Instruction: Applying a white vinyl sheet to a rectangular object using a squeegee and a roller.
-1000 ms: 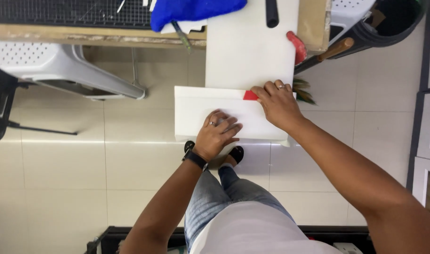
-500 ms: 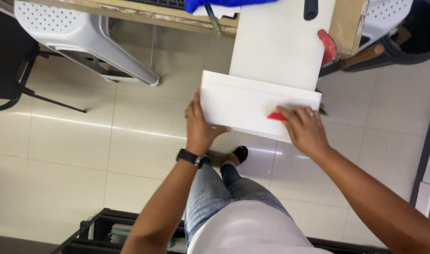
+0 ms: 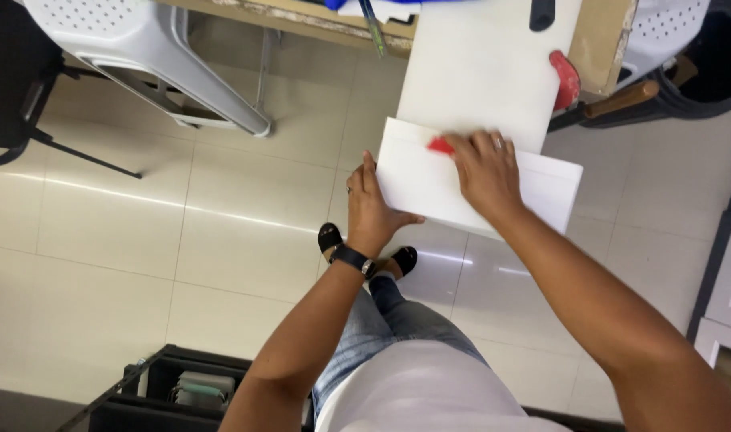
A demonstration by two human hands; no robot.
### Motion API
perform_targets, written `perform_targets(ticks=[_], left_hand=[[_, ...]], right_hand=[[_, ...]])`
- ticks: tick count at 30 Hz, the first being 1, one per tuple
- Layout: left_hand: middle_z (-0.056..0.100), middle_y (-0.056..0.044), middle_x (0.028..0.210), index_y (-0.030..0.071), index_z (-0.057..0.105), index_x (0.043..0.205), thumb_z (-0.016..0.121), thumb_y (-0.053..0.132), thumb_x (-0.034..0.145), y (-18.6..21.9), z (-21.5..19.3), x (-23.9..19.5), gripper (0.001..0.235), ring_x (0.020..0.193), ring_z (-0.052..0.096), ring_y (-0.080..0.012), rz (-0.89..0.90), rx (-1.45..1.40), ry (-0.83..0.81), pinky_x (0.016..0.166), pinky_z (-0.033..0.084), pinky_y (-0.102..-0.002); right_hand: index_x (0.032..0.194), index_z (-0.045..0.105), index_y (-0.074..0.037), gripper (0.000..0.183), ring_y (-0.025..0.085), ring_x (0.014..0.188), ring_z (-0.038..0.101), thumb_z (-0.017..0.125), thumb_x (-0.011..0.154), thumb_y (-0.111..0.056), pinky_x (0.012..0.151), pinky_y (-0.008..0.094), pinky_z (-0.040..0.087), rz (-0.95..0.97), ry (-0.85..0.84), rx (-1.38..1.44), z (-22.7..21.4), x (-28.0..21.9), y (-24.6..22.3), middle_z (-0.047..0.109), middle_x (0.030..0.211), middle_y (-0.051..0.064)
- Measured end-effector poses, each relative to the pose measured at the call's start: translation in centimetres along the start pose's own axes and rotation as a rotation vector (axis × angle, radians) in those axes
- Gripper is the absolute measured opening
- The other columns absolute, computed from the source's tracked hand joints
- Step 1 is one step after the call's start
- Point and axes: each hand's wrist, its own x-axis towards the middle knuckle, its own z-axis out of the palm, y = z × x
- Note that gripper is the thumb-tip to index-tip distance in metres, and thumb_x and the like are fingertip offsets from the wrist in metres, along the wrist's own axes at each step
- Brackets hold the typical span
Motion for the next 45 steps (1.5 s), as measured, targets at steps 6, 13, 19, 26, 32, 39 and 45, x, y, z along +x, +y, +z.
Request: perform_targets(ticks=[6,13,19,26,32,39,45], left_hand=[[0.041,-0.021,0.147,-0.001,0.026,0.159,0.103,0.047,0.041,-0.2,0.4,0.2,0.149,0.138,0.04,-0.0399,0.02,0.023,0.025,0.116,0.044,-0.046],[0.046,-0.021,0.142,0.0,0.035,0.156,0.105,0.047,0.04,-0.2,0.3,-0.1,0.143,0.133,0.045,-0.0401,0.049,0.037,0.036,0.113,0.045,-0.046],[0.047,-0.016,0.141,0.002,0.037,0.155,0.104,0.051,0.036,-0.4,0.5,0.3,0.144,0.131,0.046,-0.0359,0.03,0.1,0.043,0.112,0.045,-0.044],[0.045,-0.017,0.14,0.001,0.034,0.156,0.103,0.052,0.036,-0.1,0.3,0.3,0.147,0.13,0.045,-0.0355,0.031,0.08,0.019,0.114,0.043,-0.041],[0.045,-0.015,0.139,0.002,0.033,0.156,0.105,0.051,0.034,0.0,0.1,1.5,0.15,0.13,0.046,-0.0332,0.025,0.127,-0.038,0.115,0.044,-0.038],[0.043,-0.016,0.139,0.002,0.031,0.157,0.106,0.047,0.035,0.3,-0.1,1.2,0.15,0.131,0.045,-0.0352,0.003,0.095,-0.067,0.114,0.045,-0.04],[0.043,-0.018,0.139,-0.001,0.031,0.156,0.106,0.045,0.037,0.6,-0.4,1.3,0.149,0.129,0.045,-0.039,0.017,0.096,-0.078,0.114,0.046,-0.044]], right_hand=[[0.124,0.066,-0.027,0.023,0.028,0.092,0.057,0.055,0.105,-0.022,0.08,0.042,0.044,-0.059,-0.089,-0.01,0.9,-1.9,-1.7,0.053,0.091,0.002],[0.128,0.066,-0.024,0.025,0.03,0.09,0.056,0.056,0.106,-0.021,0.078,0.045,0.044,-0.03,0.002,-0.042,1.1,0.4,-2.8,0.052,0.091,0.003],[0.13,0.065,-0.027,0.032,0.027,0.089,0.055,0.055,0.101,-0.016,0.077,0.043,0.043,-0.078,-0.022,-0.046,3.7,3.1,-3.9,0.052,0.089,0.003],[0.141,0.057,-0.025,0.037,0.037,0.104,0.059,0.056,0.105,-0.026,0.091,0.052,0.042,0.047,-0.257,0.064,1.8,3.4,0.2,0.057,0.103,0.008],[0.144,0.058,-0.021,0.039,0.038,0.109,0.062,0.057,0.107,-0.033,0.094,0.052,0.044,0.143,-0.379,-0.04,0.2,-2.2,5.4,0.061,0.107,0.01],[0.14,0.058,-0.019,0.037,0.038,0.105,0.057,0.058,0.104,-0.027,0.088,0.051,0.042,0.103,-0.342,-0.054,2.1,1.5,0.2,0.057,0.102,0.01],[0.14,0.056,-0.019,0.038,0.038,0.103,0.053,0.058,0.103,-0.023,0.087,0.052,0.04,0.098,-0.304,-0.048,3.2,4.6,-3.1,0.056,0.101,0.011]])
